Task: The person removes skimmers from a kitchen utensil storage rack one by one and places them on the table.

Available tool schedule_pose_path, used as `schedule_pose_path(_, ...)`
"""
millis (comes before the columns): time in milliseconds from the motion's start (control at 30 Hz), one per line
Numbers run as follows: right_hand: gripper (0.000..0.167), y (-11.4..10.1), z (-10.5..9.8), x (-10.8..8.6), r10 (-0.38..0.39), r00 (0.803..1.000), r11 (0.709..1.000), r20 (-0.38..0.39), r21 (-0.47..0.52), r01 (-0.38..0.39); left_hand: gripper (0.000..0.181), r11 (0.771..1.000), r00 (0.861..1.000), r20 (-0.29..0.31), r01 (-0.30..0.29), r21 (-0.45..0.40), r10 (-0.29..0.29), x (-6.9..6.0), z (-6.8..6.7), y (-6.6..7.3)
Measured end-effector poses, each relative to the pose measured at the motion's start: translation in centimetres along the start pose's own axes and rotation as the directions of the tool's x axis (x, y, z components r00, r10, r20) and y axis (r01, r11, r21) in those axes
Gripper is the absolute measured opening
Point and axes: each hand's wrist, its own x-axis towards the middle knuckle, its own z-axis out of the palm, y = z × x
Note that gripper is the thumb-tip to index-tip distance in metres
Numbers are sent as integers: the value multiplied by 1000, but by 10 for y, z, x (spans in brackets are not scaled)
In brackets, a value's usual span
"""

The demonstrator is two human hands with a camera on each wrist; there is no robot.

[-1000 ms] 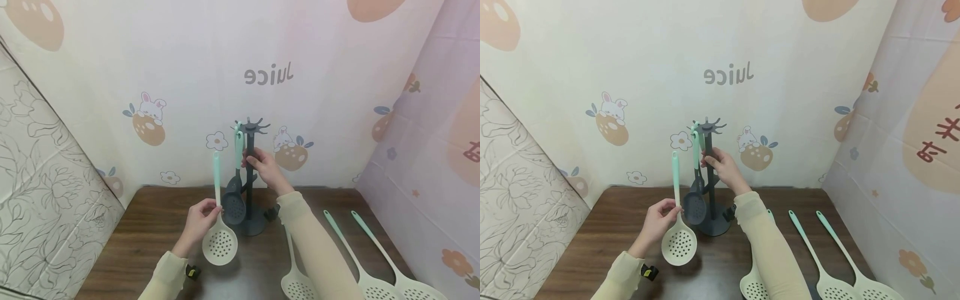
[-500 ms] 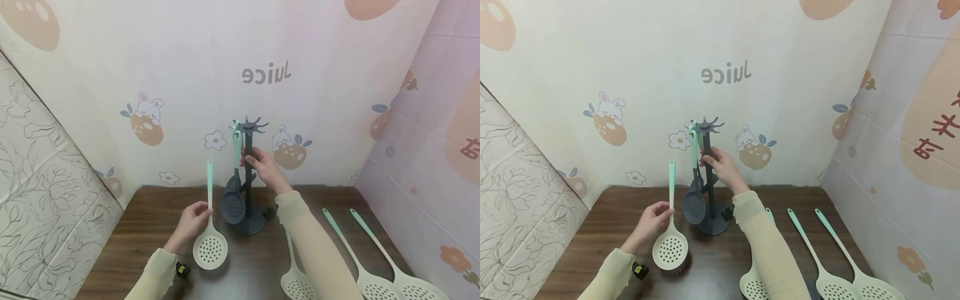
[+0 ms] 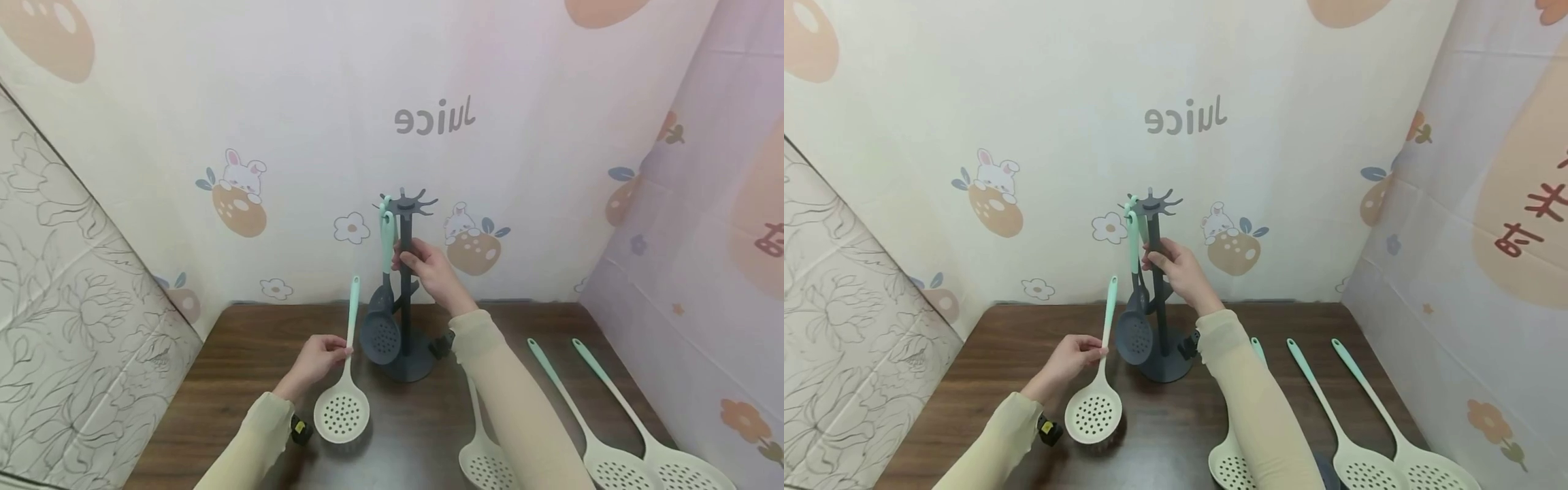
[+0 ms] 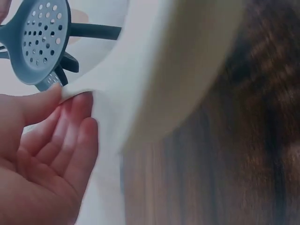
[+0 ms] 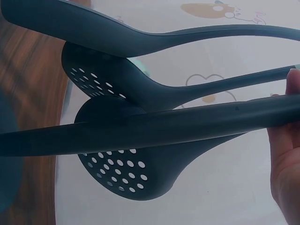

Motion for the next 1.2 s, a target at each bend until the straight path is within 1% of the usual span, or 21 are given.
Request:
schedule_pose_path(67, 26, 0, 0, 1, 4, 1000, 1000, 0, -3, -4, 16, 1000, 999, 33, 7, 30, -8, 2, 0, -1)
schedule_pose_path(200, 27, 16, -2, 8, -3, 1000, 1000, -15, -9, 3, 15, 998, 995, 96, 24, 63, -30, 6, 1, -4)
schedule_pose_path(300, 28, 27, -3, 14, -9, 1000, 1000, -17, -5, 9, 14, 997, 990, 130, 42, 65, -50, 7, 1, -8)
schedule_pose_path(467, 29, 28, -4, 14, -12, 1000, 1000, -17, -7, 12, 11, 997, 981, 182, 66, 42, -73, 8, 4, -16)
schedule_pose_path(567, 30, 28, -4, 13, -17, 1000, 1000, -21, -7, 17, 9, 996, 976, 199, 84, 40, -90, 7, 6, -18)
schedule_pose_path(667, 30, 28, -4, 13, -20, 1000, 1000, -21, 2, 20, 8, 992, 971, 209, 107, 64, -118, 6, 8, -19)
schedule_pose_path(800, 30, 29, -3, 13, -15, 1000, 1000, -23, 14, 15, 9, 986, 965, 224, 108, 127, -135, 4, 11, -21)
schedule_pose_path(900, 30, 29, -3, 13, -11, 1000, 1000, -27, 13, 12, 10, 982, 964, 232, 96, 163, -132, 3, 12, -22)
schedule_pose_path(1067, 30, 29, -3, 13, -12, 999, 1000, -33, 19, 13, 10, 984, 957, 256, 96, 150, -132, 2, 14, -22)
schedule_pose_path(1200, 30, 29, -2, 13, -12, 999, 1000, -32, 22, 13, 11, 982, 949, 280, 107, 153, -147, 1, 15, -21)
